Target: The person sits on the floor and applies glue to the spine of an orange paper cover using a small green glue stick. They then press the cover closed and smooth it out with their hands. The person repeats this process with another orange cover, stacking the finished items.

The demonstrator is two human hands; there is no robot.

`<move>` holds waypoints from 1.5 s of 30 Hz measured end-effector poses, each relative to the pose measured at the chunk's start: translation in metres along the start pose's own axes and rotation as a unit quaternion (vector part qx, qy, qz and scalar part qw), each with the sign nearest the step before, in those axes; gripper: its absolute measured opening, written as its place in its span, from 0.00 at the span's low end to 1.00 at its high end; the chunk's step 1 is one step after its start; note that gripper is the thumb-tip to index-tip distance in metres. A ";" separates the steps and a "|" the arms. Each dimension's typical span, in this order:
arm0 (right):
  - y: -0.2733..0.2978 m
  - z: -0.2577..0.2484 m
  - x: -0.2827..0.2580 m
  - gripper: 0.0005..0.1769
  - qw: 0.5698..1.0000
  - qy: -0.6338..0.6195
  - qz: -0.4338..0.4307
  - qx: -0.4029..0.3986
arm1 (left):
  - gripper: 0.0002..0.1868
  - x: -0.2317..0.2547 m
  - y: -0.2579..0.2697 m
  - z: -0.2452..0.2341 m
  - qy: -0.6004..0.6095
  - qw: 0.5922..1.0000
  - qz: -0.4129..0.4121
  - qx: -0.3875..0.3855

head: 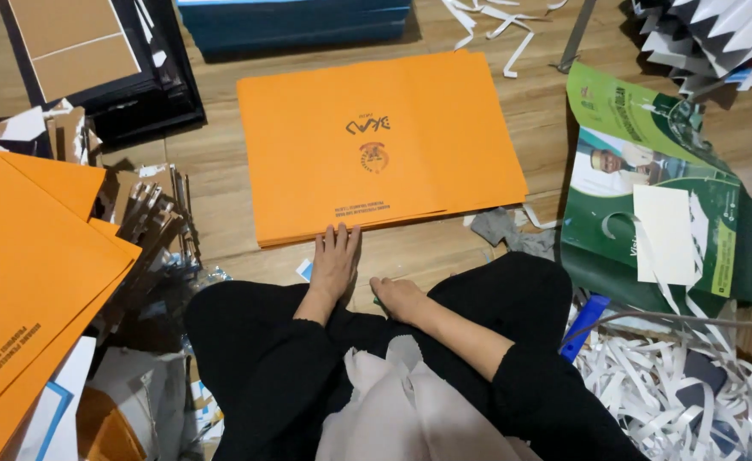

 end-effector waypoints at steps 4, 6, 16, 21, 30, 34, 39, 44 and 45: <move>0.007 -0.030 -0.003 0.25 0.998 -0.063 -0.002 -0.025 | 0.33 0.007 -0.008 0.009 -0.004 0.999 0.013 -0.032; 0.020 -0.063 -0.014 0.24 0.990 -0.142 0.013 0.003 | 0.33 0.010 -0.014 0.005 -0.030 0.997 0.021 -0.073; 0.032 -0.181 0.077 0.25 0.959 -0.163 0.081 0.218 | 0.16 0.033 -0.075 0.022 -0.100 0.992 -0.015 -0.079; 0.020 -0.181 0.133 0.15 0.922 -0.140 0.145 0.330 | 0.18 0.047 -0.103 -0.026 -0.074 0.993 0.037 -0.086; -0.019 -0.128 0.139 0.05 0.906 0.173 0.077 0.379 | 0.24 0.120 -0.138 0.027 0.023 0.994 0.080 -0.070; -0.023 -0.132 0.142 0.06 0.904 0.211 0.052 0.368 | 0.23 0.127 -0.137 0.020 -0.022 0.994 0.080 -0.067; -0.033 -0.145 0.146 0.06 0.880 0.266 0.036 0.392 | 0.26 0.147 -0.140 0.045 -0.010 0.996 0.060 -0.060; -0.061 -0.162 0.164 0.08 0.871 0.259 0.023 0.416 | 0.24 0.143 -0.142 0.023 -0.039 0.997 0.054 -0.036; -0.070 -0.161 0.173 0.08 0.874 0.253 0.027 0.413 | 0.22 0.141 -0.142 0.016 -0.061 0.997 0.046 -0.019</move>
Point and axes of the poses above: each hand's wrist, its own y-axis away from the middle knuckle, its own z-axis out of the palm, x = y × z, the point moved 2 cm from there along -y, towards the middle knuckle, and after that the axes turned 10 degrees about -y, right-handed, at the moved point
